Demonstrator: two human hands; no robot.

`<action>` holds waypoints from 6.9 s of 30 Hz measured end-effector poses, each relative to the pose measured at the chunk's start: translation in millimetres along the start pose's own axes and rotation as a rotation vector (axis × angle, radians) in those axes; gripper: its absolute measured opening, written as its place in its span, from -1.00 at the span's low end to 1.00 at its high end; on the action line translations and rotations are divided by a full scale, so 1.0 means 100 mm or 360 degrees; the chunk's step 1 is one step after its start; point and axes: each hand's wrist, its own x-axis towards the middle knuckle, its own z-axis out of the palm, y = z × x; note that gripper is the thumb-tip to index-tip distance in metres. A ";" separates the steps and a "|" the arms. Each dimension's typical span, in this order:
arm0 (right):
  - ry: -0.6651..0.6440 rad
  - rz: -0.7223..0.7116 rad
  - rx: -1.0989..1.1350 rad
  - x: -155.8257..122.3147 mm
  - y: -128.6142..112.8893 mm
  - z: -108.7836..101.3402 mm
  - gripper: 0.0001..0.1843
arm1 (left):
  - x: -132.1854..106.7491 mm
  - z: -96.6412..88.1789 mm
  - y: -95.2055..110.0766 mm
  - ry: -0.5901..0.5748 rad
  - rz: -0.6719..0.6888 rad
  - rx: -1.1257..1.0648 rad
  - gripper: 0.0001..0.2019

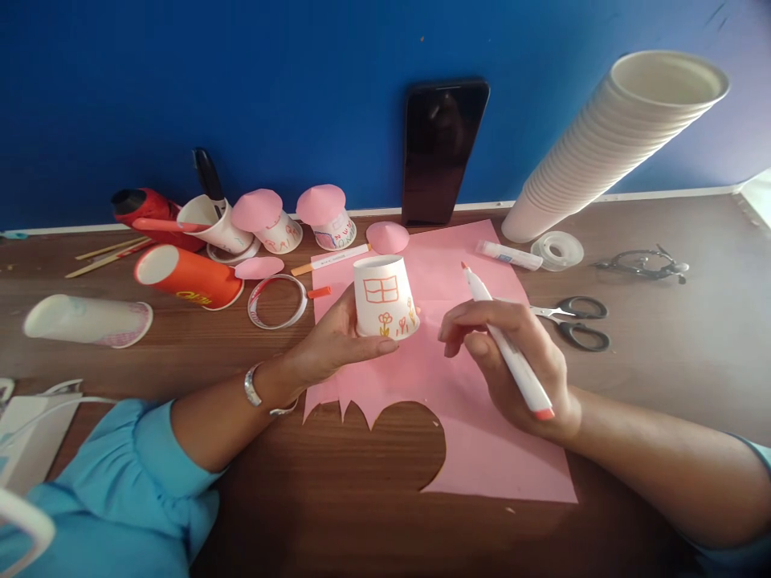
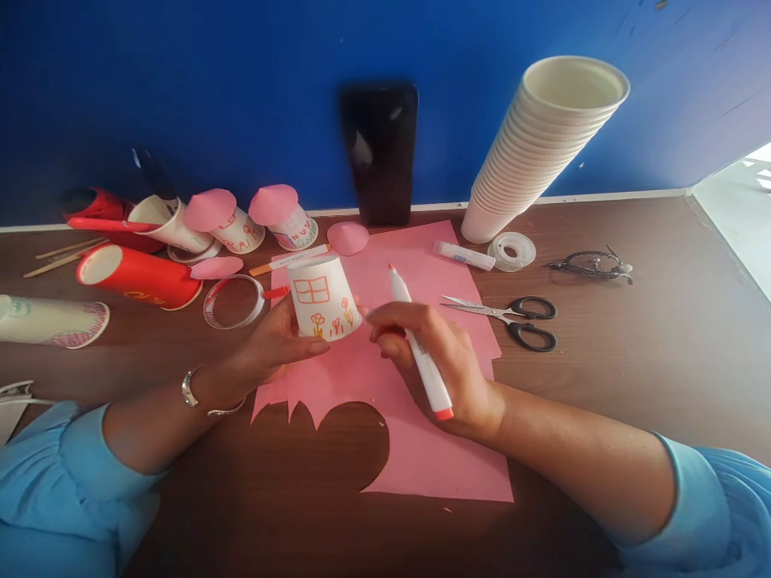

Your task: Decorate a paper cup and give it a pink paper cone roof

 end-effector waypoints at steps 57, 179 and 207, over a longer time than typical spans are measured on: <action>-0.0215 -0.0402 -0.0159 0.01 -0.06 -0.01 -0.77 | -0.04 0.03 -0.01 0.0036 0.0037 0.0072 -0.39; -0.0232 -0.0368 -0.0314 0.01 -0.08 0.01 -0.85 | 0.00 0.07 0.06 -0.0095 0.0089 0.0076 -0.53; -0.0222 -0.0390 -0.0302 0.04 -0.09 -0.01 -0.86 | 0.00 0.07 0.04 -0.0088 0.0060 0.0112 -0.49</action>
